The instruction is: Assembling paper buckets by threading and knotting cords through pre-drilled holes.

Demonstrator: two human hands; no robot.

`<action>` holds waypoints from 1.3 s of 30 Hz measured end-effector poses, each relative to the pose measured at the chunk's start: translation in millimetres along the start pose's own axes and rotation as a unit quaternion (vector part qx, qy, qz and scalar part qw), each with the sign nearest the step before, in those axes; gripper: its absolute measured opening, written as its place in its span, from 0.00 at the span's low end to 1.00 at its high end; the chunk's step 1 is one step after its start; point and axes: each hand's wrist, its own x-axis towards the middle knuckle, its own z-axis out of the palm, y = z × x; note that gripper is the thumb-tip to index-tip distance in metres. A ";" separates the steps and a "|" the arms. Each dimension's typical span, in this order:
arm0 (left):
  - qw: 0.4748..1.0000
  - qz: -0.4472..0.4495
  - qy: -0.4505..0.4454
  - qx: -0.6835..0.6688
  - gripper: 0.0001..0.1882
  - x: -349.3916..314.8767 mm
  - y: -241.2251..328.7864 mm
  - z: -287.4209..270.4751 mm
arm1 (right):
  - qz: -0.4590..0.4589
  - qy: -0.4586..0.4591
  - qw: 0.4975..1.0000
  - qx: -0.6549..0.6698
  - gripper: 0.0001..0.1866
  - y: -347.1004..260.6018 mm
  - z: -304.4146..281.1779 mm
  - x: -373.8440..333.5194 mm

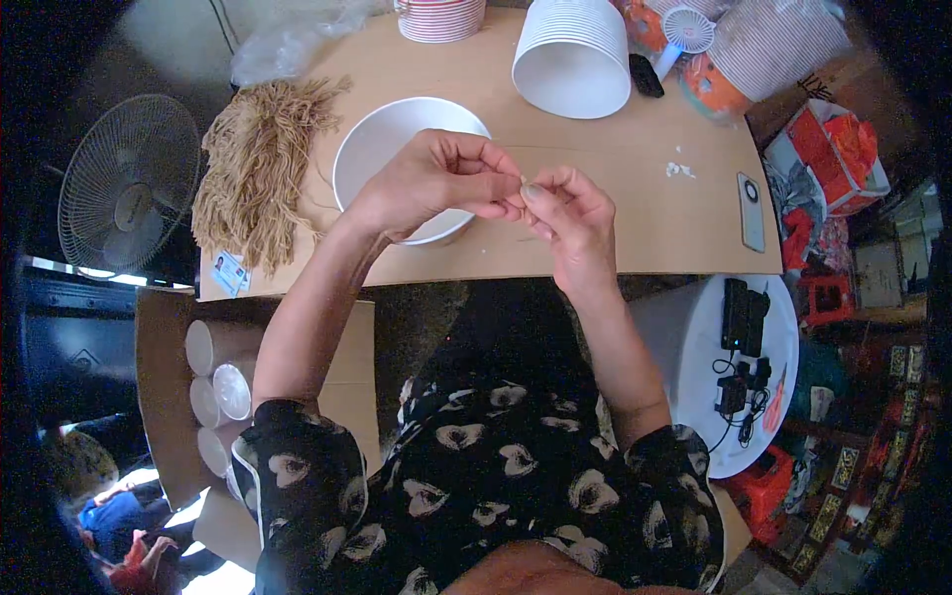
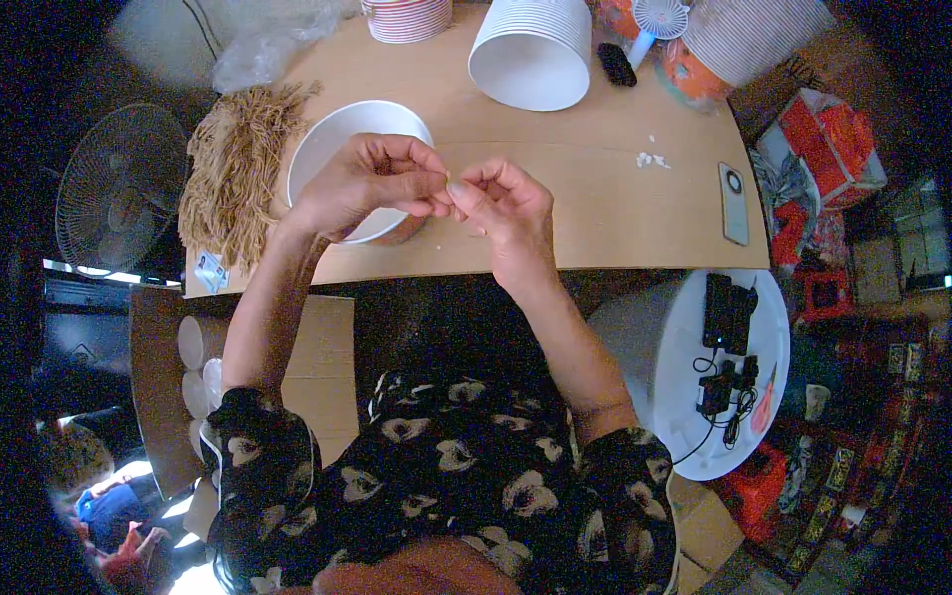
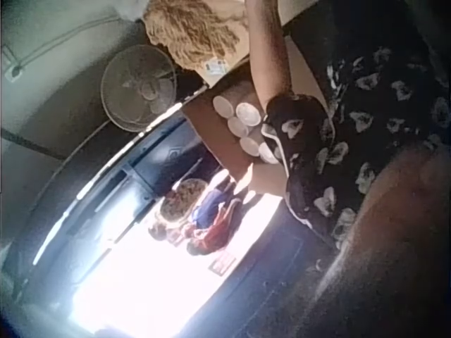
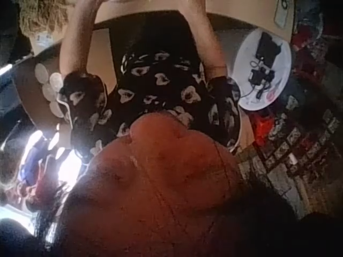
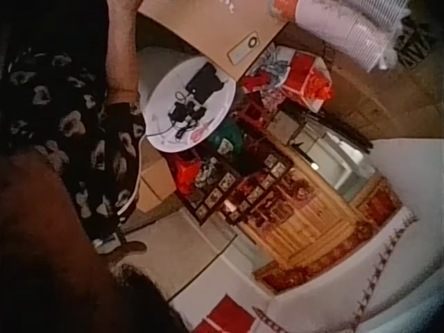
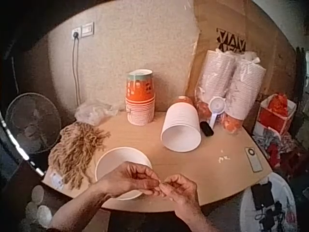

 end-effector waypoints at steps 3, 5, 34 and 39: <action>1.000 0.005 0.006 0.023 0.09 -0.2 -0.3 1.4 | -0.010 0.002 1.000 -0.022 0.08 2.1 -2.6 0.1; 1.000 0.006 0.008 0.029 0.09 -1.4 -0.8 1.6 | -0.022 -0.004 0.999 -0.031 0.08 1.1 -0.3 -1.3; 0.992 0.080 0.035 0.096 0.07 -12.8 -3.0 8.7 | -0.007 -0.079 0.991 -0.106 0.06 -10.9 -6.6 4.9; 0.993 0.072 0.029 0.094 0.06 -14.3 -4.5 11.3 | 0.019 -0.071 0.996 -0.058 0.07 -5.4 -7.6 4.3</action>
